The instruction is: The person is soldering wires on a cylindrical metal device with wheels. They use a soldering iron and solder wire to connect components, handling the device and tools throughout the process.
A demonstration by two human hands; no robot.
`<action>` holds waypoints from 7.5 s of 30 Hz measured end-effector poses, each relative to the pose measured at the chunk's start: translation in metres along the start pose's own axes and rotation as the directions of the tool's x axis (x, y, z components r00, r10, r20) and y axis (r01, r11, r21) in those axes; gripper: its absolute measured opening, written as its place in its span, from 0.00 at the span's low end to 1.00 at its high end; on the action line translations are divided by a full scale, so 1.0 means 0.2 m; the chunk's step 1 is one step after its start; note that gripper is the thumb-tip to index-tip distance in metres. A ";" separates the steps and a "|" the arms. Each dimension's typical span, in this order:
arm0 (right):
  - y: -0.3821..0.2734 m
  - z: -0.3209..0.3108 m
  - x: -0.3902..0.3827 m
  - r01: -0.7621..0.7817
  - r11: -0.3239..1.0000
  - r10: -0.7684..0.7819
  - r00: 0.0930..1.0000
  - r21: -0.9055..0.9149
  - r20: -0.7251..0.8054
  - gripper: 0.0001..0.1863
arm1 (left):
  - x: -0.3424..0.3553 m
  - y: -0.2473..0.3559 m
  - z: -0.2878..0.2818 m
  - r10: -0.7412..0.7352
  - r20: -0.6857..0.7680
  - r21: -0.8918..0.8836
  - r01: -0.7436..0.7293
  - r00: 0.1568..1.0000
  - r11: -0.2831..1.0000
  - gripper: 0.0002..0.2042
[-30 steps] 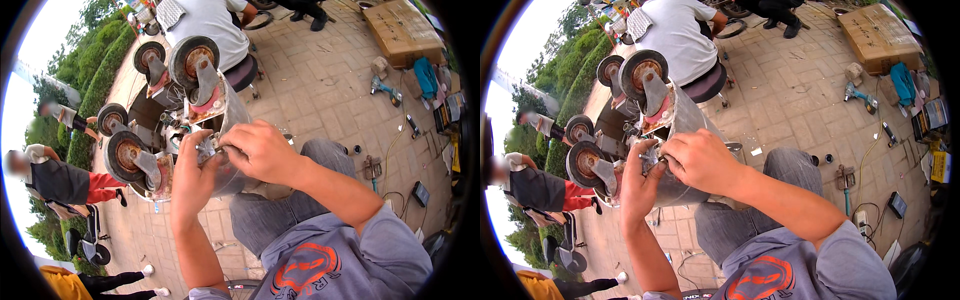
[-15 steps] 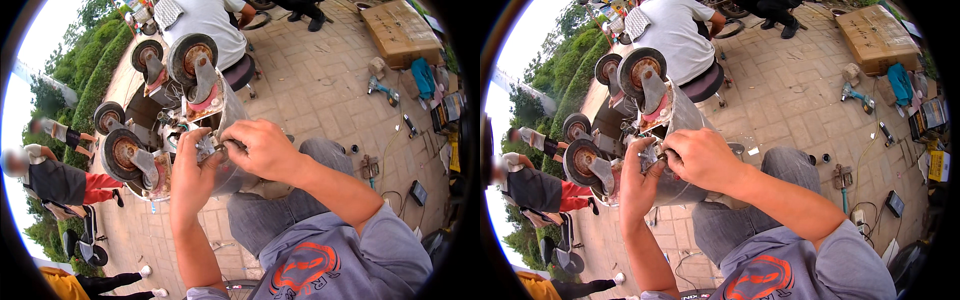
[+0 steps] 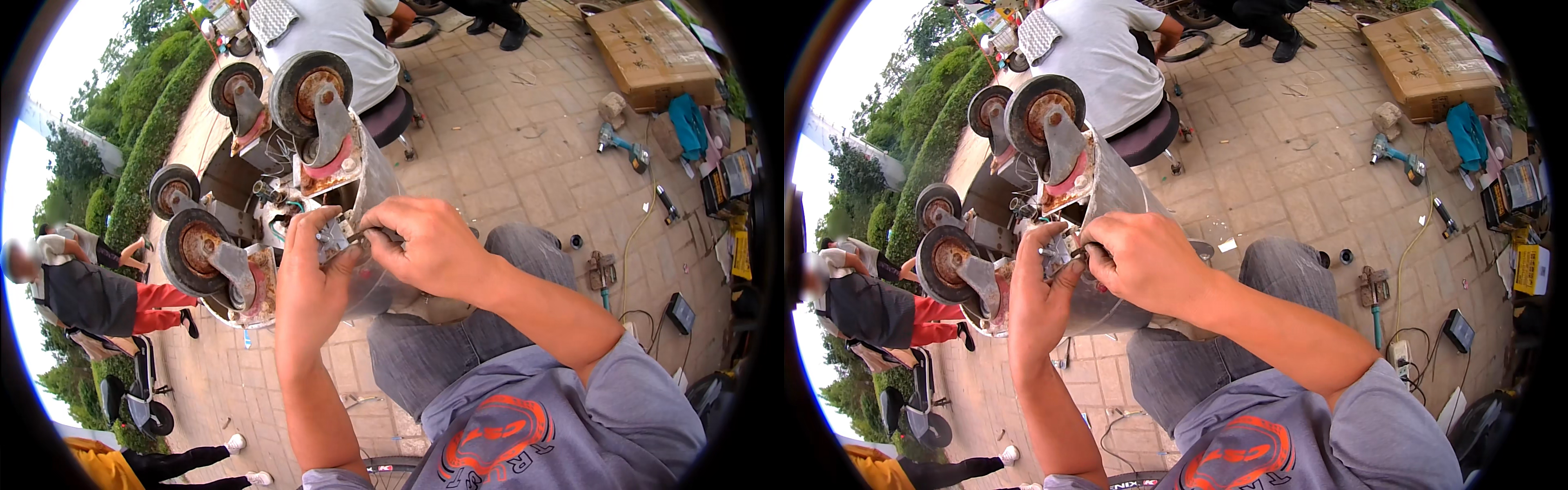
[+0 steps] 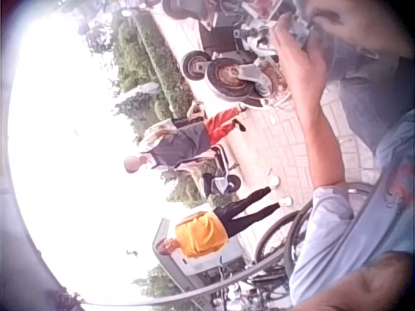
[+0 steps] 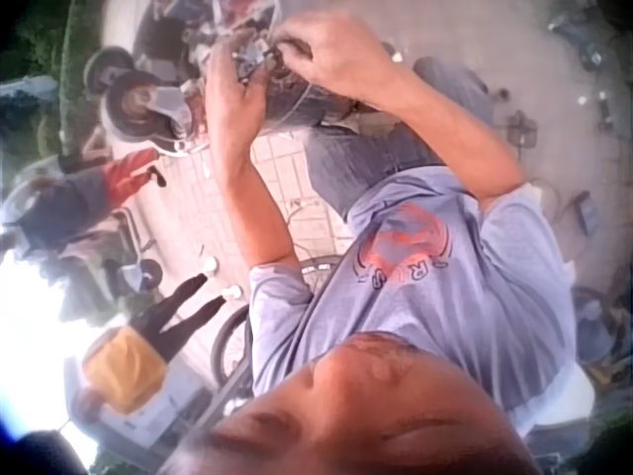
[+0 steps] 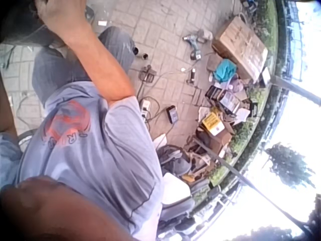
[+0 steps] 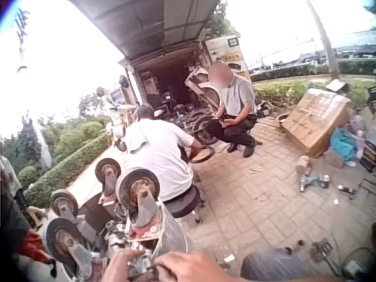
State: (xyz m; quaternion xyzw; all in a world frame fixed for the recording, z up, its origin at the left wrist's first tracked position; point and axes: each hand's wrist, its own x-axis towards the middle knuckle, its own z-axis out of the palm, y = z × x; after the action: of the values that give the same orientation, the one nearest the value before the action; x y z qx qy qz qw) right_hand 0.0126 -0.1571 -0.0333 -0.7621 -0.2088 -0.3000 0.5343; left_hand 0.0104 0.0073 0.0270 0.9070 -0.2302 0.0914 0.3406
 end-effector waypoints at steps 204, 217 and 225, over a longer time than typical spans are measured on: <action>-0.04 0.09 -0.05 -0.121 0.992 0.123 0.983 0.021 -0.138 0.05 | -0.06 -0.05 0.10 0.130 -0.234 0.241 -0.072 0.964 0.968 0.21; -0.04 0.09 -0.06 -0.100 0.995 0.098 0.981 -0.006 -0.165 0.04 | -0.07 -0.06 0.11 0.145 -0.257 0.240 -0.082 0.955 0.967 0.21; -0.06 0.07 -0.04 -0.191 0.974 0.209 0.966 0.124 -0.152 0.05 | -0.06 -0.07 0.11 0.170 -0.258 0.259 -0.101 0.951 0.961 0.20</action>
State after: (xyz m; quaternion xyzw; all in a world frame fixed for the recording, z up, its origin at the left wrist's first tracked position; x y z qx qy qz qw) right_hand 0.0011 -0.1404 -0.0340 -0.7218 -0.1019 -0.2945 0.6179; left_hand 0.0069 0.0059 -0.0007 0.9018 -0.2292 0.2687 0.2490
